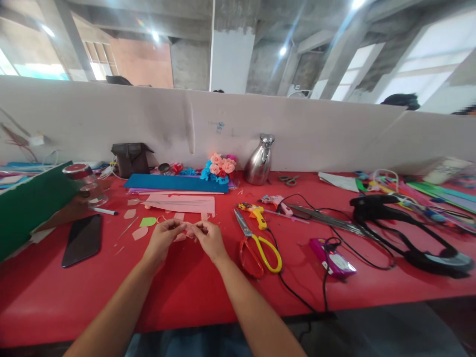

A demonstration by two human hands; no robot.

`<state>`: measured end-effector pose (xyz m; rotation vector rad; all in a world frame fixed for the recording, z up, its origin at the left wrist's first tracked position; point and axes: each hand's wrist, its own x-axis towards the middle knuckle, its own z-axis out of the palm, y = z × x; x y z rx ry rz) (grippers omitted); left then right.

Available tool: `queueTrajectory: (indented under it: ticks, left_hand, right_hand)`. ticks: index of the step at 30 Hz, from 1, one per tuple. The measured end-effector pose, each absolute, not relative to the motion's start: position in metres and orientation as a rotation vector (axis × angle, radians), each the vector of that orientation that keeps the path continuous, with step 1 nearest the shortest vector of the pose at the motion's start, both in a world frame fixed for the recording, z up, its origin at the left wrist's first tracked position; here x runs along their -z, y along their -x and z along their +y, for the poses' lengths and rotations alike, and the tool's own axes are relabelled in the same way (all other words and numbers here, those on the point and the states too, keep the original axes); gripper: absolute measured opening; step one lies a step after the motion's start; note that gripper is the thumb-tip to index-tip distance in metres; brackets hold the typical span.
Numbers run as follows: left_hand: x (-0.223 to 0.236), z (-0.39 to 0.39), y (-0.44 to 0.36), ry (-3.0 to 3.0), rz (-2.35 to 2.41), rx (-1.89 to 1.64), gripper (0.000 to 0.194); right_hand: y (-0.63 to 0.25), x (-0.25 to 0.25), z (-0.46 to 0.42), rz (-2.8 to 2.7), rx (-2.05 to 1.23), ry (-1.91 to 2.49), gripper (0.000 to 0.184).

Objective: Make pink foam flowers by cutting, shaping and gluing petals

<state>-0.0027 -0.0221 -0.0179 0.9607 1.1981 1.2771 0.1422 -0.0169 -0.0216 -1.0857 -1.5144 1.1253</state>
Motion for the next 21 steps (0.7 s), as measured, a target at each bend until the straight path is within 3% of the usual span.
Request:
queueTrajectory:
  ticks: [5,9,12,21]
  left_hand:
    - [0.008,-0.026,0.006,-0.856,1.189,-1.348,0.029]
    - [0.006,-0.027,0.006,-0.852,1.195,-1.324,0.032]
    - [0.008,-0.027,0.005,-0.887,1.2,-1.285,0.032]
    - [0.017,-0.025,0.009,-0.898,1.166,-1.229,0.033]
  right_hand:
    - [-0.206,0.002,0.0,-1.477,-0.612,1.4,0.028]
    - [-0.28,-0.007,0.02,-1.517,-0.228,2.074,0.023]
    - [-0.308,-0.002,0.028,-1.594,-0.234,2.304,0.028]
    - [-0.306,0.013,0.037,-1.638,-0.288,2.364,0.03]
